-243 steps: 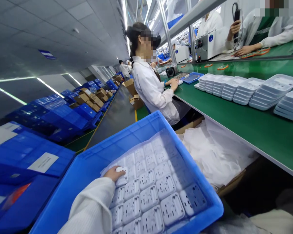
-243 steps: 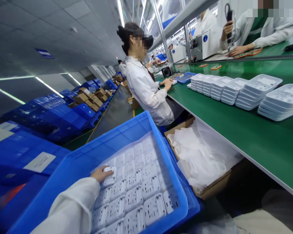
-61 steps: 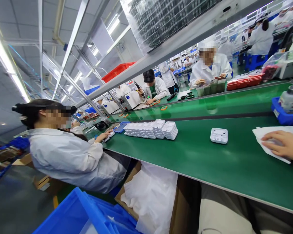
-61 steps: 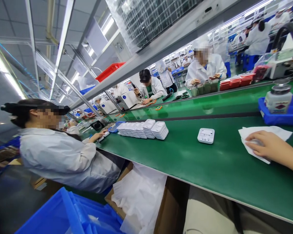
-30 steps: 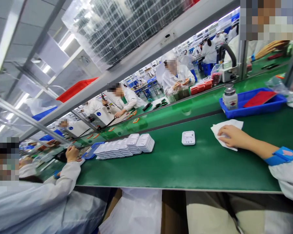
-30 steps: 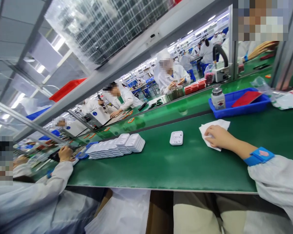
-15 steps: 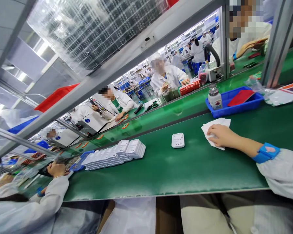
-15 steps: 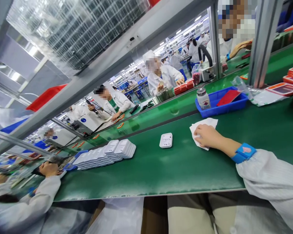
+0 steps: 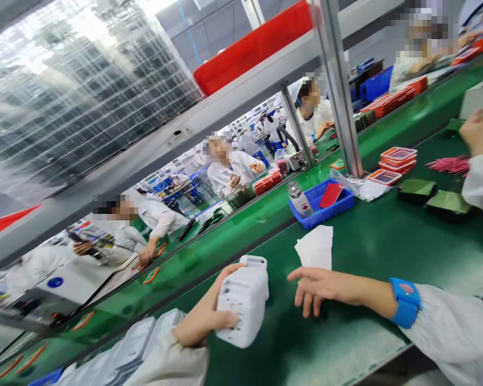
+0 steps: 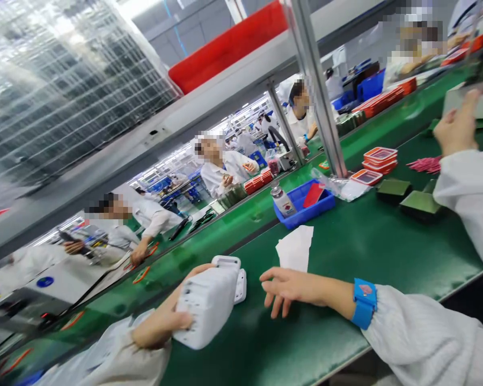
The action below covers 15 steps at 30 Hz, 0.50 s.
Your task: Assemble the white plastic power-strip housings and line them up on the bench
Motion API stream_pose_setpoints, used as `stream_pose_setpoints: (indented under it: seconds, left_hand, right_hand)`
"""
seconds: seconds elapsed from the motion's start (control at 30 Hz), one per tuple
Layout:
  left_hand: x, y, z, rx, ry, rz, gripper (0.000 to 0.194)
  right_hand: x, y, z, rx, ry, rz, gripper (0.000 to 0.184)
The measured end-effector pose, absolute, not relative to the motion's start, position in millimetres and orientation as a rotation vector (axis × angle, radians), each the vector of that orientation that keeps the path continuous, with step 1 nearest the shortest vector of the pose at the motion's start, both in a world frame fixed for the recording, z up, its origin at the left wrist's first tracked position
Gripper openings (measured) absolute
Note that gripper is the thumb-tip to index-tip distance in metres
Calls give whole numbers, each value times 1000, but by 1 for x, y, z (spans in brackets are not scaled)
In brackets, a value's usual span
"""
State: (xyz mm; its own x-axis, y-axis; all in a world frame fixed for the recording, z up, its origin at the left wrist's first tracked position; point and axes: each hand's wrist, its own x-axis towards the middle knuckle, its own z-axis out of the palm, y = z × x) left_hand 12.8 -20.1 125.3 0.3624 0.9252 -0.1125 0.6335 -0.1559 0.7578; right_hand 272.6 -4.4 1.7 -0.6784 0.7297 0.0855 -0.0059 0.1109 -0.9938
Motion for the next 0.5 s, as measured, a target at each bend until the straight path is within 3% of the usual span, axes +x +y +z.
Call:
stream_pose_setpoints:
  seconds: [0.07, 0.13, 0.3, 0.4, 0.5]
  left_hand:
    - [40, 10, 124, 1843, 1202, 340, 82]
    - [68, 29, 117, 1974, 1277, 202, 82]
    - [115, 48, 83, 2760, 1705, 134, 68]
    - [119, 65, 59, 3230, 1604, 317, 55]
    - [106, 90, 35, 3622, 1167, 381, 38]
  right_hand:
    - [275, -4, 7, -503, -1474, 2017, 70]
    - [278, 5, 8, -396, -1240, 2111, 70]
    - [274, 43, -1, -464, -954, 2032, 71]
    - [267, 68, -10, -583, -857, 1899, 96]
    - [264, 97, -21, -723, -961, 1836, 118]
